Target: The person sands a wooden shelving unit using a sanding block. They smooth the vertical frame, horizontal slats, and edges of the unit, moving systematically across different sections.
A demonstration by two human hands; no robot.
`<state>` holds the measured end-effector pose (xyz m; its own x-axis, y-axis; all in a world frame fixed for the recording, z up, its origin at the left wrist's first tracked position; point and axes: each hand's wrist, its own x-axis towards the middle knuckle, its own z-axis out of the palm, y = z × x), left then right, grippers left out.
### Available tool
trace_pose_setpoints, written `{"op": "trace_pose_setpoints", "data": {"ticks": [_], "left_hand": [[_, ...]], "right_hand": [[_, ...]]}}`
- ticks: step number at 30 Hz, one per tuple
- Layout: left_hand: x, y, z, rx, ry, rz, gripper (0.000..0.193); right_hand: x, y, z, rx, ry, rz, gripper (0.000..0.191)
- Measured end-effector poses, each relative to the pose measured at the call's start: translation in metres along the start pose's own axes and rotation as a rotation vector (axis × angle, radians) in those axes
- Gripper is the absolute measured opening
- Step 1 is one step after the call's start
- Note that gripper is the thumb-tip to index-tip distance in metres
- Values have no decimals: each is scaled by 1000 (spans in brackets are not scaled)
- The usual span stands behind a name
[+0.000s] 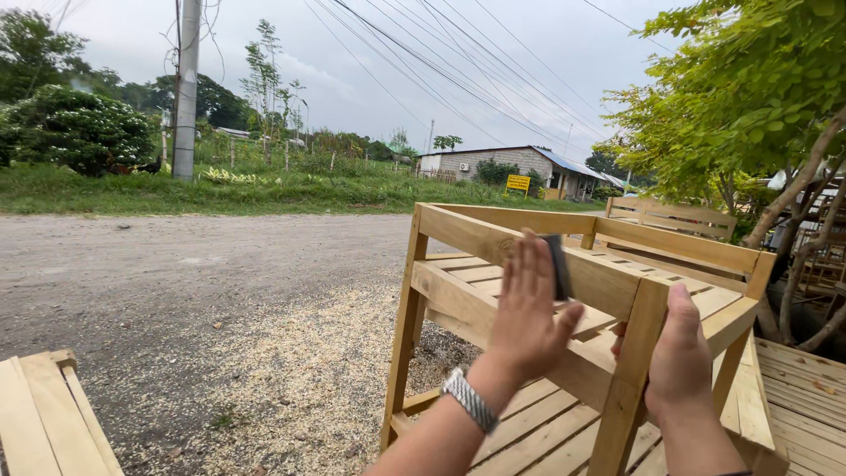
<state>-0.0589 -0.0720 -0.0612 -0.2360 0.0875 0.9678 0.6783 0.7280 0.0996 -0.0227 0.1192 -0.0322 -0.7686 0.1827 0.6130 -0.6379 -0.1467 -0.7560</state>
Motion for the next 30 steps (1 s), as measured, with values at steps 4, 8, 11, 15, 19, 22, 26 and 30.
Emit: {"op": "trace_pose_setpoints", "data": {"ticks": [4,8,11,15,19,22,26,30], "left_hand": [[8,-8,-17,54,-95,-59,84],[39,-53,-39,48,-69,-540,80],[32,-61,-28,-96,-13,-432,79],[11,-50,-14,124,-23,-54,82],[22,-60,-17,67,41,-279,81],[32,-67,-18,21,63,-423,82],[28,-63,-21,88,15,-103,85],[30,-66,-34,94,-93,-334,88]], "right_hand": [[21,-42,13,-366,-98,-290,46],[28,-65,35,-858,-93,-356,43],[26,-65,49,-1291,44,-381,44],[21,-59,58,-1230,63,-436,42],[16,-64,59,-1248,56,-473,44],[16,-78,64,-1467,27,-379,52],[25,-100,86,-1717,-163,-335,51],[31,-108,102,-1896,-382,-127,70]]}}
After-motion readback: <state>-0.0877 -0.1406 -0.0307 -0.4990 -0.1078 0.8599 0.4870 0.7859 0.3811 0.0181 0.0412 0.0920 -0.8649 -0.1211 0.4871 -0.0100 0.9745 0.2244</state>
